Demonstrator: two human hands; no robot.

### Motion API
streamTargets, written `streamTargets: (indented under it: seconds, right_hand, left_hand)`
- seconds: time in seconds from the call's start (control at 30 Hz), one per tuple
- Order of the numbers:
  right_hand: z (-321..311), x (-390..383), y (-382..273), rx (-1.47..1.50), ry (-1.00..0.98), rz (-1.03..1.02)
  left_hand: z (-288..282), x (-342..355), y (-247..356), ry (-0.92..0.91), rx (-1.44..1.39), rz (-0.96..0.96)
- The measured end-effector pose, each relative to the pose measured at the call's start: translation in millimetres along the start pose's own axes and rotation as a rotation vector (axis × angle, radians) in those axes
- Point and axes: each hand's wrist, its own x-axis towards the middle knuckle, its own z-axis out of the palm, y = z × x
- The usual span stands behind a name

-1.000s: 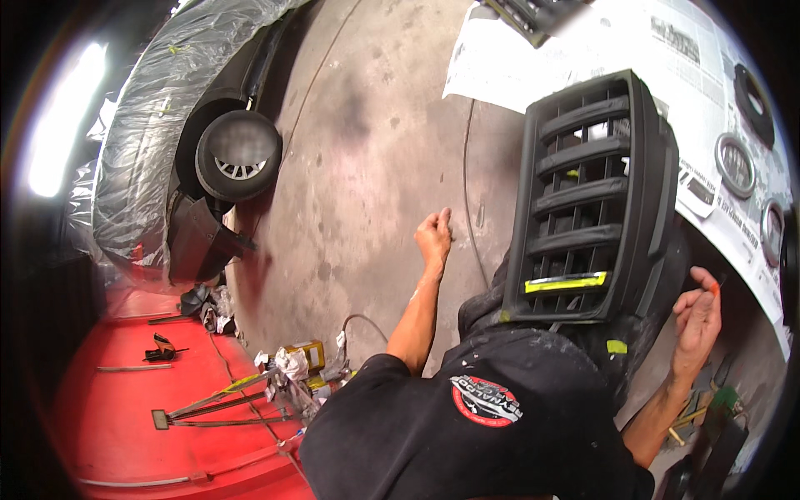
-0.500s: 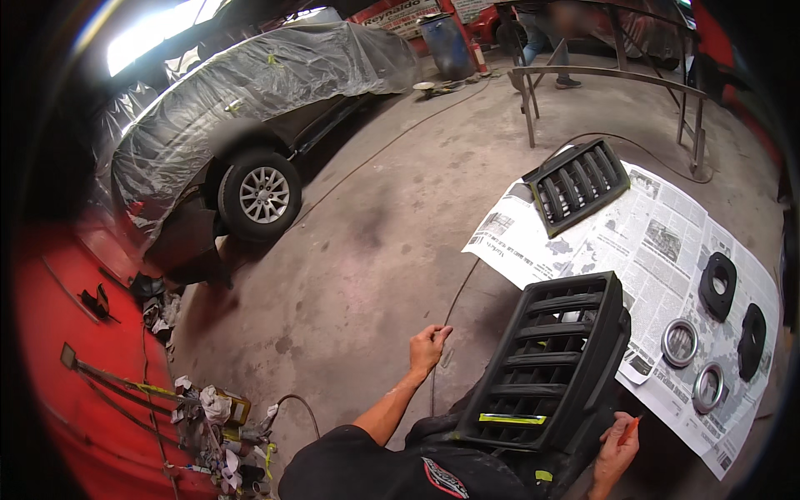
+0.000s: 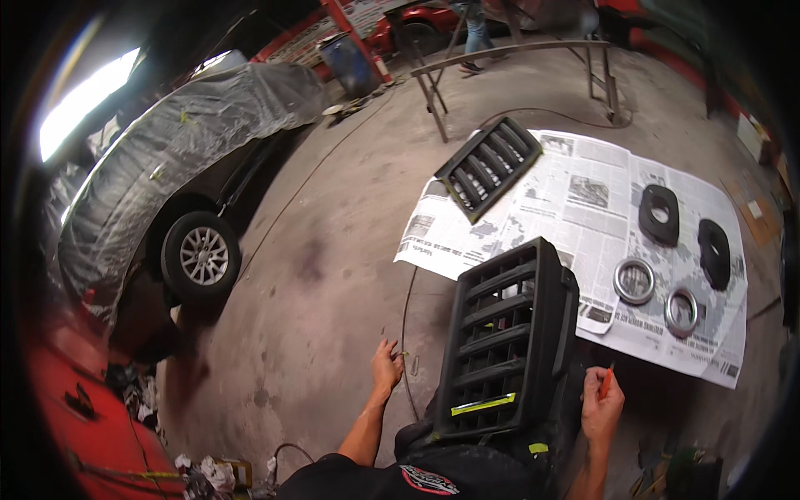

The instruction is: The person prepares a vehicle grille component by applying yellow tape to sections of the plastic slats and using a small red tool to press the tape into the recesses. The person also handles a small green wiring component and picks up a set of glasses from the work surface.

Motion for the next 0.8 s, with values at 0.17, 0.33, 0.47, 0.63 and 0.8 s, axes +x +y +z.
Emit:
streamTargets:
  seconds: [0.17,0.33,0.47,0.63,0.8]
  right_hand:
    - [-6.6,-0.1,-16.3,-0.044,0.060,-0.021]
    - [-6.7,-0.9,-4.3,-0.051,0.057,-0.015]
    - [-6.0,-2.4,-12.0,-0.041,0.048,-0.007]
    - [-11.0,-6.9,-2.4,0.030,0.071,0.044]
    - [-15.4,-12.0,10.5,-0.026,0.048,0.077]
  left_hand:
    - [-26.8,-6.7,47.9,-0.247,0.337,-0.296]
    - [-18.9,2.2,-26.4,0.005,0.445,0.146]
    - [-22.0,9.6,-25.9,0.284,0.463,0.469]
    - [-45.1,10.7,93.8,0.206,-0.109,-0.039]
    - [-53.3,-21.0,184.7,-0.109,-0.280,0.322]
